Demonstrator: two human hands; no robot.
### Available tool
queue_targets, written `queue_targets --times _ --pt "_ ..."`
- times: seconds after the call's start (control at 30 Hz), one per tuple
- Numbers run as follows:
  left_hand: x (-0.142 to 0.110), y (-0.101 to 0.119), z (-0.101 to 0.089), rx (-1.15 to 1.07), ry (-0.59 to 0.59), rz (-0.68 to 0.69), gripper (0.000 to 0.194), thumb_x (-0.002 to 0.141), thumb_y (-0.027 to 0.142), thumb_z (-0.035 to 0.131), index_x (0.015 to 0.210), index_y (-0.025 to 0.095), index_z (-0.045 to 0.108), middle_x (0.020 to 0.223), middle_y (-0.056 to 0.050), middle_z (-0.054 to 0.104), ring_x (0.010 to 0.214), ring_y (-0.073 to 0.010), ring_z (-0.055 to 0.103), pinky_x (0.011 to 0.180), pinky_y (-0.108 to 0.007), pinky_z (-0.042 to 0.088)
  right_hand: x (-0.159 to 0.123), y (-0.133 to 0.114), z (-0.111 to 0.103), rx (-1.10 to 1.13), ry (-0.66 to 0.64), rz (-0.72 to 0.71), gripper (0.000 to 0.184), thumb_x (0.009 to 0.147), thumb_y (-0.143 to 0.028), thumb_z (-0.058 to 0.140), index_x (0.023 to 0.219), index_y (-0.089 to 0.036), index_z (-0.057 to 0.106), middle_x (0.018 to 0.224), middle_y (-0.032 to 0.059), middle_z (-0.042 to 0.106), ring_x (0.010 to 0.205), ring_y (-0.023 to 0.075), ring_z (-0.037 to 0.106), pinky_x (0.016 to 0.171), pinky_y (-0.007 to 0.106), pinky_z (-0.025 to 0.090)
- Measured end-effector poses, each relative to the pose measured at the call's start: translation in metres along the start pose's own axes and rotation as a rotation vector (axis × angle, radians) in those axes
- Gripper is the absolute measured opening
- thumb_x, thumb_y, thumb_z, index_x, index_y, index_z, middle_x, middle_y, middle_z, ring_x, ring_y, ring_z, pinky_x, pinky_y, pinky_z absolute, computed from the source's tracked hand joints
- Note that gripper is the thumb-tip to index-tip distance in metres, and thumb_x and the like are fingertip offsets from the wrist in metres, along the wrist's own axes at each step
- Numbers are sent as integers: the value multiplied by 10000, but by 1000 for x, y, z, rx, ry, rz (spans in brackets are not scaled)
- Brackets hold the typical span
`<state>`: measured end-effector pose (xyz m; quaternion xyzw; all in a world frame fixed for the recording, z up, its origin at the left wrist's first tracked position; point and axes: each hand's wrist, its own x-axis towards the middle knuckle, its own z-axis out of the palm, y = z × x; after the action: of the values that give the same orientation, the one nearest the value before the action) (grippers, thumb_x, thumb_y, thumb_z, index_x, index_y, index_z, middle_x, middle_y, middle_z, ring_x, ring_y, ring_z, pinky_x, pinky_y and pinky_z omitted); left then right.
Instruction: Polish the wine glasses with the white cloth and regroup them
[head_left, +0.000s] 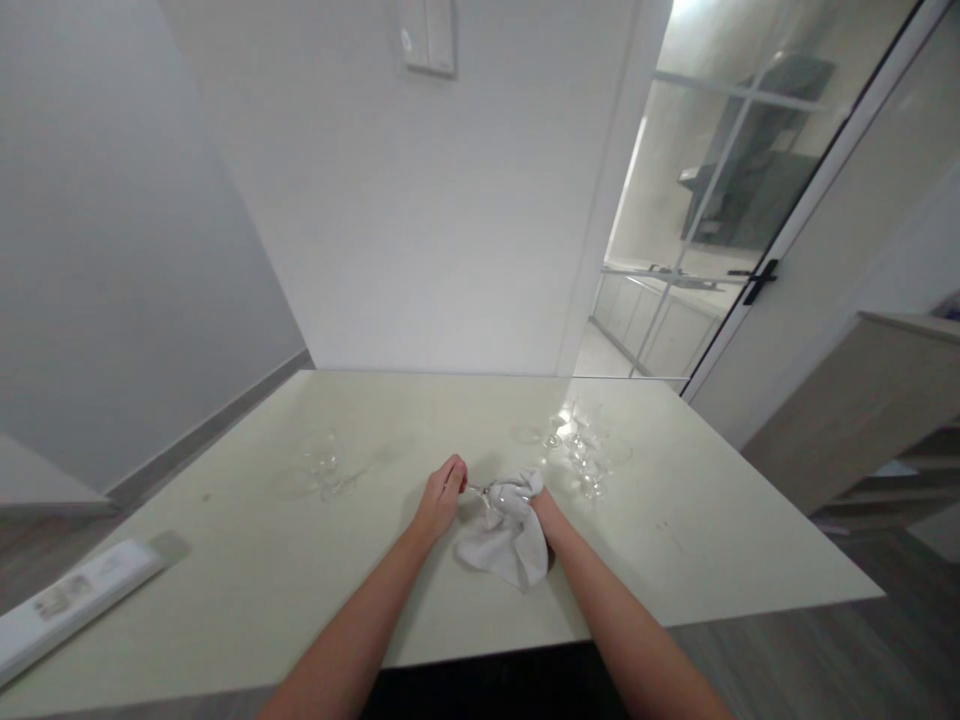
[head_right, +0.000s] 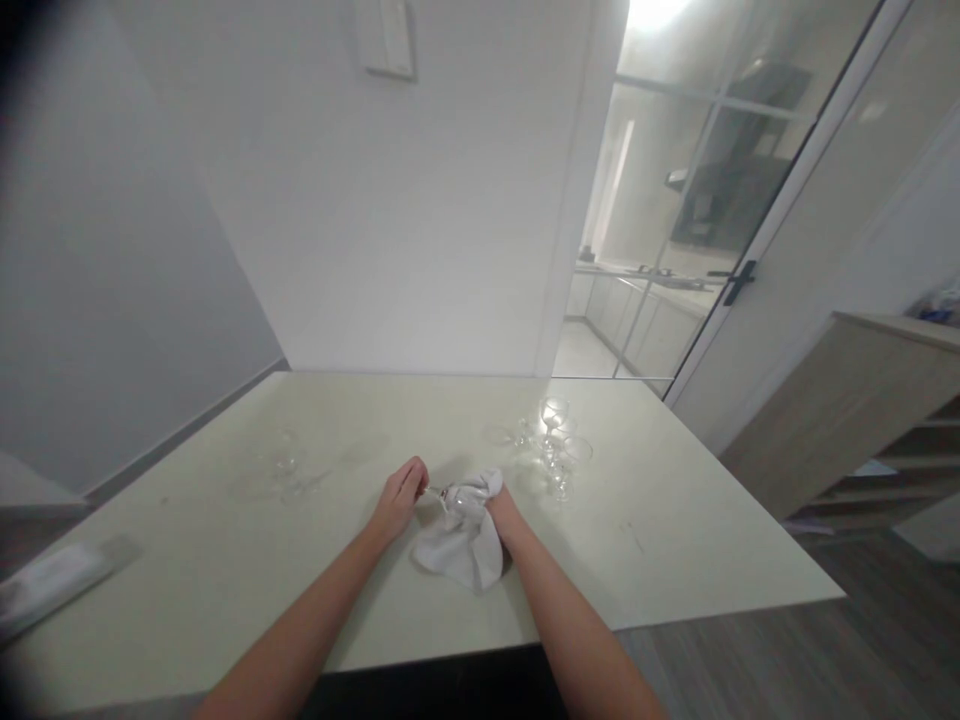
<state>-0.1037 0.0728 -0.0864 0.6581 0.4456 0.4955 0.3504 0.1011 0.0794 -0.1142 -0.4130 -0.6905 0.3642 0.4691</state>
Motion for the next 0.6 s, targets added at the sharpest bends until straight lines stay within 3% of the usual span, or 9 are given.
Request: queue_targets --times 0.23,0.4,0.47,0.6 --pt "1 3 -2 37 52 22 429 964 482 369 649 207 464 598 26 434 584 -142 416 570 -267 317 -9 -22 4 144 -40 28 276 805 -474 626 767 -216 715 845 60 731 857 231 640 905 372 497" --pt "4 -2 -2 -18 30 -46 431 954 488 383 643 205 481 594 19 450 578 -145 426 541 -262 314 -9 -30 3 209 -114 30 234 726 -446 700 695 -215 681 799 41 715 862 224 636 969 381 476" --pt "3 -3 -1 -47 -1 -59 433 954 501 376 660 204 488 603 19 455 576 -143 428 533 -258 315 -8 -28 2 258 -90 86 229 685 -443 725 659 -225 660 791 31 707 844 221 634 970 376 476" --pt "1 -1 1 -62 -30 -38 410 952 518 396 698 206 478 625 29 448 589 -136 427 541 -248 323 -9 -20 6 450 64 340 252 592 -425 778 675 -230 642 789 18 699 799 219 637 878 357 522"
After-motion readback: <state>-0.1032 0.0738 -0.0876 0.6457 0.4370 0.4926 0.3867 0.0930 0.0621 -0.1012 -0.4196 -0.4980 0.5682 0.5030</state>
